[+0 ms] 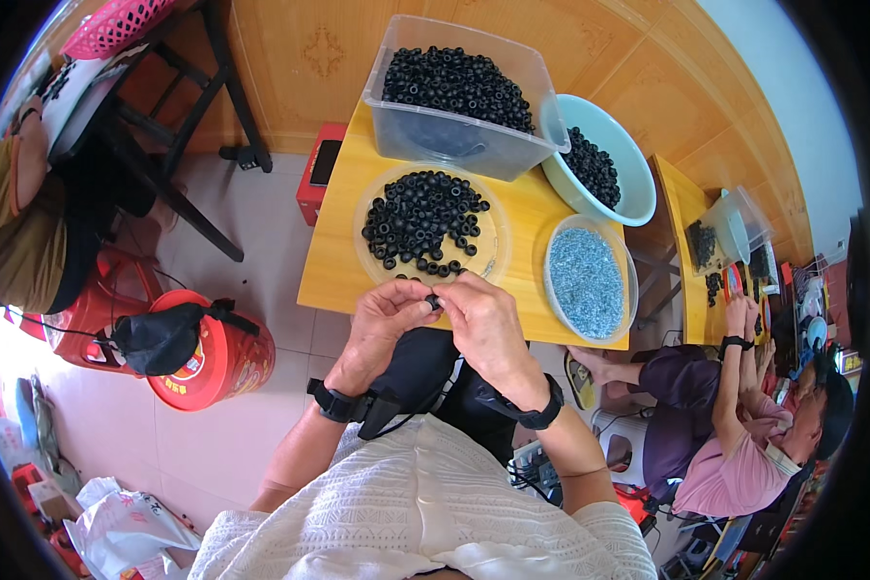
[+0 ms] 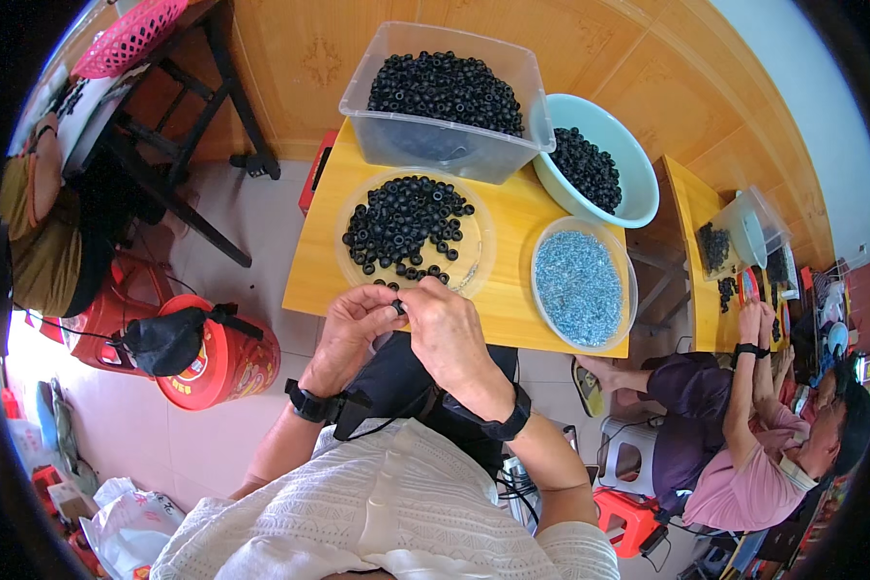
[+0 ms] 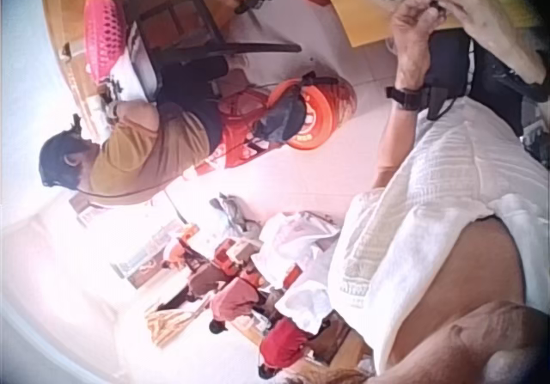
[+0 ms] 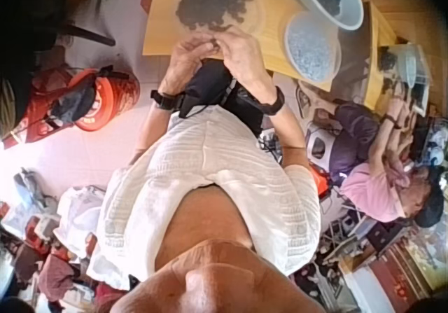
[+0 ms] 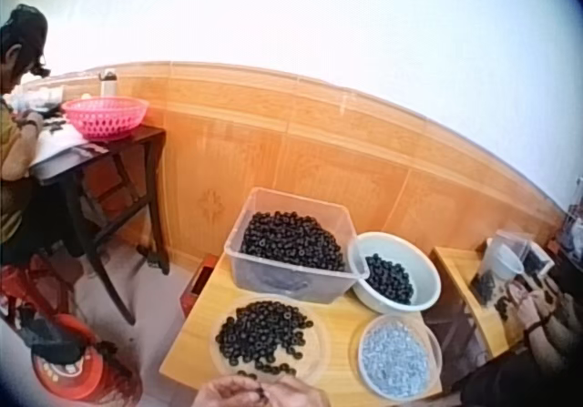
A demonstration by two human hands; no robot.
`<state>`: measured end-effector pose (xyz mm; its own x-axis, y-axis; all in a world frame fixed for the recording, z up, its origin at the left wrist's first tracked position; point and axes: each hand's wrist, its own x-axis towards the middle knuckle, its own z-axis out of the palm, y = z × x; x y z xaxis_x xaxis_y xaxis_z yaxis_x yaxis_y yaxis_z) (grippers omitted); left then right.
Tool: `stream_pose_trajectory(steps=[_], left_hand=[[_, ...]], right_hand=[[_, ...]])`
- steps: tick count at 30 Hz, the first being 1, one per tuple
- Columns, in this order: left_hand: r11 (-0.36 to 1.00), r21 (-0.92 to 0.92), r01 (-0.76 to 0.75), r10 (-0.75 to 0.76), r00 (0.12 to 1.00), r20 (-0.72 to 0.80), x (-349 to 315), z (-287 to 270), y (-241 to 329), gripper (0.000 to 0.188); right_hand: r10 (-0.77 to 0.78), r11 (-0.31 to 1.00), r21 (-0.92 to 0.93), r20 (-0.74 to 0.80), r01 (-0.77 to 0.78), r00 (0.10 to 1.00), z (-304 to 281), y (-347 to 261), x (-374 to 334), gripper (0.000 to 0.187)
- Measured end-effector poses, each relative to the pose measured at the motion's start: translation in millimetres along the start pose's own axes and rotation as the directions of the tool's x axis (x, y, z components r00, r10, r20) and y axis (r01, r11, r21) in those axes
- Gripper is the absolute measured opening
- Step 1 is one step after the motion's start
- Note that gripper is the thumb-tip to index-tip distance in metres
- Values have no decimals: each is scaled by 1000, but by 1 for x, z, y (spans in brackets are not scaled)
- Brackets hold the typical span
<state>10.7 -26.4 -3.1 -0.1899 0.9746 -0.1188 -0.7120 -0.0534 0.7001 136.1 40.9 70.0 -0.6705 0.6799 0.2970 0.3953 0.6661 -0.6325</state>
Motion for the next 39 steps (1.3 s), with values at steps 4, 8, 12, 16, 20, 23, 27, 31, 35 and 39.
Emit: stream_pose_trajectory(steps=[4,8,12,16,20,23,27,31,35,39], left_hand=[[995,83,-62,65,998,-28,0,2,-5,14],[983,171,-69,86,991,-99,-2,9,-9,13],[950,267,-160,206,966,-155,-2,12,-17,16],[937,297,-186,235,962,-141,-1,13,-17,14],[937,295,-189,234,964,-127,1,16,-15,14],[926,317,-205,257,957,-133,2,14,-16,15],[924,301,-237,286,949,-129,5,12,-22,16],[891,385,-239,321,933,-163,6,11,-25,17],[883,407,-233,321,933,-164,8,14,-25,17],[915,355,-192,278,937,-210,10,15,-25,18]], right_hand=[[27,995,-98,40,-23,999,3,-3,-1,11],[75,989,-125,-13,-76,997,15,1,-2,9],[125,989,-71,-17,-126,992,17,8,0,5],[77,997,31,-63,-75,995,14,20,2,9],[313,922,220,57,-318,948,5,23,5,13],[335,914,212,89,-347,938,3,20,6,10],[165,986,21,-54,-164,985,18,25,-1,4],[161,983,-67,-129,-170,979,28,17,-7,3],[139,989,-21,-176,-145,974,35,19,-14,13],[145,988,79,-245,-130,958,44,25,-19,23]])
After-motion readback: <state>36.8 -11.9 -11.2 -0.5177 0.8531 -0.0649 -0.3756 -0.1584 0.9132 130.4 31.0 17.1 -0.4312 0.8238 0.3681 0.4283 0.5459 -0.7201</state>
